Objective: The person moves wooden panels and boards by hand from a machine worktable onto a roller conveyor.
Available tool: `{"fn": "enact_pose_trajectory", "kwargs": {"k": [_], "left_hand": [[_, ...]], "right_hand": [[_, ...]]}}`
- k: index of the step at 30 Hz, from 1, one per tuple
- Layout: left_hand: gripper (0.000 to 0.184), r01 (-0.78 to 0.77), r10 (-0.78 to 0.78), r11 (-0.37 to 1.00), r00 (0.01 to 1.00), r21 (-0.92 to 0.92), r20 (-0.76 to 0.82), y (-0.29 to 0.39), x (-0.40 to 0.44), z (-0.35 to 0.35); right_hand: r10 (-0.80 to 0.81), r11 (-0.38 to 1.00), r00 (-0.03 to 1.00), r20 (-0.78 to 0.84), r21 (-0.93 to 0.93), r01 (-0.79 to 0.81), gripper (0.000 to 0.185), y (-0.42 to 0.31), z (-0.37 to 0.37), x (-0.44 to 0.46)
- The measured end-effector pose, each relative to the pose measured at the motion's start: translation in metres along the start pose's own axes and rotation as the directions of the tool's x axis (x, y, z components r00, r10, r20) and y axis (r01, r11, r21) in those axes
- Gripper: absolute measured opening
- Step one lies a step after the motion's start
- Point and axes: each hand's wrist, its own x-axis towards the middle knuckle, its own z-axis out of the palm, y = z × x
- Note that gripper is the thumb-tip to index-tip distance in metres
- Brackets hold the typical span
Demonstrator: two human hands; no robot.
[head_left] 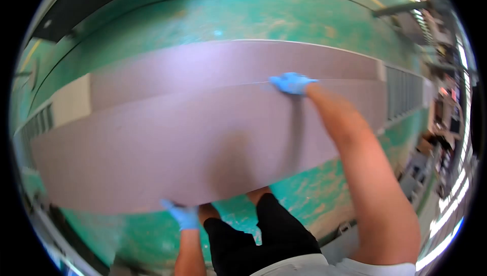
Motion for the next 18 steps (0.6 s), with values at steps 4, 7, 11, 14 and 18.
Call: {"fn": "enact_pose_trajectory", "kwargs": {"k": [4, 7, 11, 14, 18], "left_hand": [[0.07, 0.138, -0.142, 0.984, 0.989, -0.112, -0.036, -0.04, 0.022, -0.007], [0.066, 0.128, -0.151, 0.983, 0.971, -0.131, -0.185, -0.072, 0.039, 0.014], [0.065, 0.178, -0.193, 0.977, 0.971, -0.113, -0.14, -0.105, 0.055, 0.018], [0.062, 0.234, -0.251, 0.966, 0.95, -0.113, -0.184, -0.109, 0.054, 0.024], [0.052, 0.562, -0.473, 0.747, 0.825, 0.356, -0.309, -0.08, -0.041, 0.011]], "right_hand": [[0.07, 0.997, 0.996, -0.055, 0.048, -0.067, 0.072, 0.047, 0.013, 0.058], [0.072, 0.997, 0.972, -0.223, -0.016, -0.078, 0.071, 0.082, 0.021, 0.087], [0.07, 0.997, 0.957, -0.28, -0.015, -0.077, 0.067, 0.129, 0.02, 0.122], [0.141, 0.979, 0.909, -0.392, -0.078, -0.186, 0.058, 0.108, 0.007, 0.1], [-0.144, 0.919, 0.774, -0.616, 0.207, 0.336, 0.037, 0.034, -0.072, 0.01]]}}
